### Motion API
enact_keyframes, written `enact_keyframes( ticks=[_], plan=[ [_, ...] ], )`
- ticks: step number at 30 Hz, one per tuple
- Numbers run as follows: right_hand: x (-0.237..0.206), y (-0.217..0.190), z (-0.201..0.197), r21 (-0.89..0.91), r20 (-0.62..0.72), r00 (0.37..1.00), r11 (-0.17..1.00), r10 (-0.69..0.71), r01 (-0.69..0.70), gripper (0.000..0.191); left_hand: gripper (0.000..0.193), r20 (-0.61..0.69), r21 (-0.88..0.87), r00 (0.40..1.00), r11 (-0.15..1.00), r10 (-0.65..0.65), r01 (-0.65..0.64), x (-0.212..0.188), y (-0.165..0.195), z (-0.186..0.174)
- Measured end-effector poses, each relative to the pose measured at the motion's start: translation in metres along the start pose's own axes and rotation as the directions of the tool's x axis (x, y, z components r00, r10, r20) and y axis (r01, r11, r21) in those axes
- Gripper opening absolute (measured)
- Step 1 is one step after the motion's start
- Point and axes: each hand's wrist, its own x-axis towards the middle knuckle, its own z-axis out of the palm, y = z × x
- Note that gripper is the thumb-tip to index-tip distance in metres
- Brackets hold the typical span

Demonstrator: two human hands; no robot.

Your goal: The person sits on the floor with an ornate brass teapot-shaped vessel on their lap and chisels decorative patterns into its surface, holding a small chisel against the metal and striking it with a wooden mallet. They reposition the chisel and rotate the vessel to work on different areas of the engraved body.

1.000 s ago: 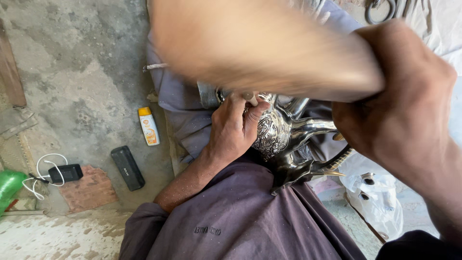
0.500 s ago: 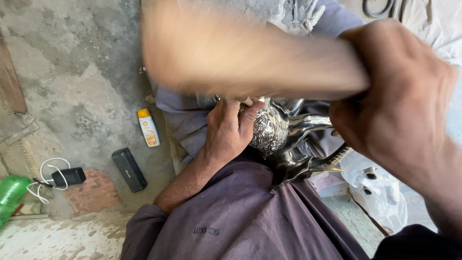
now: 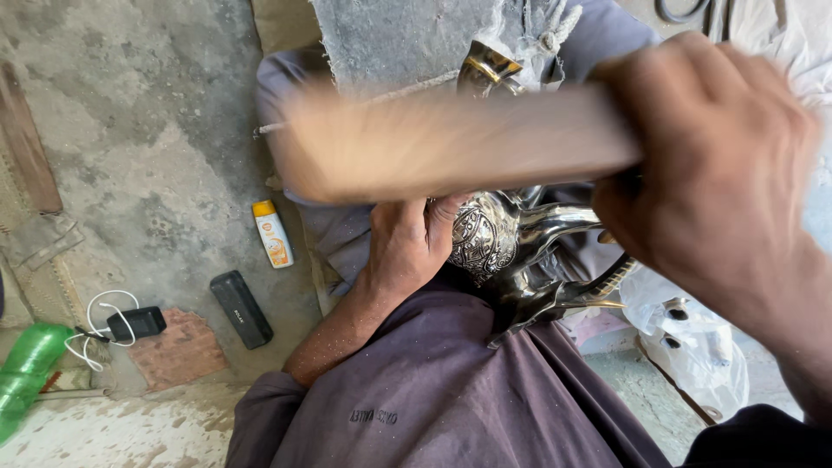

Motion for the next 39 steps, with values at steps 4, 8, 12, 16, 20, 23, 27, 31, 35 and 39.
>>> enact_keyframes(
  ticks=[4,8,12,16,20,23,27,31,35,39],
  plan=[
    [0.010,-0.005,-0.007,0.157,0.029,1.000,0.988,0.010,-0.014,0.046,0.020,0.046,0.033,0.996,0.997,-0.072,0.071,0.004,0.003,0.001],
    [0.016,-0.012,-0.009,0.100,-0.005,1.000,0.995,0.014,-0.013,0.047,0.023,-0.011,-0.006,1.000,1.000,-0.027,0.027,0.005,0.006,-0.002],
    [0.012,-0.009,-0.008,0.336,-0.014,0.997,0.939,0.078,-0.069,0.036,0.021,0.021,0.021,1.000,1.000,-0.014,0.014,0.005,0.003,-0.002],
    [0.010,-0.004,-0.006,-0.004,-0.026,0.998,0.998,-0.058,0.058,0.041,0.019,0.025,0.086,0.999,0.996,0.025,-0.027,-0.003,-0.002,0.000],
    [0.011,-0.006,-0.008,0.128,0.036,0.999,0.992,0.014,-0.018,0.039,0.020,0.019,0.094,0.999,0.995,0.027,-0.028,-0.009,-0.006,0.003],
    [0.009,-0.008,-0.007,-0.126,-0.010,0.999,0.991,-0.054,0.052,0.040,0.020,-0.010,0.085,0.999,0.996,0.040,-0.039,-0.011,-0.008,0.005],
    [0.005,-0.005,-0.002,0.342,0.043,0.993,0.932,0.113,-0.121,0.041,0.013,0.047,0.060,0.998,0.998,-0.029,0.026,-0.013,-0.010,0.005],
    [0.004,-0.001,-0.001,0.013,-0.036,0.998,0.999,-0.047,0.047,0.041,0.022,0.049,0.065,0.999,0.998,0.019,-0.023,-0.014,-0.012,0.005],
    [0.009,-0.004,-0.008,0.284,0.038,0.999,0.958,0.034,-0.043,0.036,0.024,0.037,0.110,0.998,0.993,0.042,-0.046,-0.015,-0.010,0.004],
    [0.016,-0.011,-0.018,0.012,0.036,0.999,1.000,-0.016,0.016,0.044,0.019,0.030,0.141,0.999,0.989,0.042,-0.046,-0.013,-0.007,0.005]
  ],
)
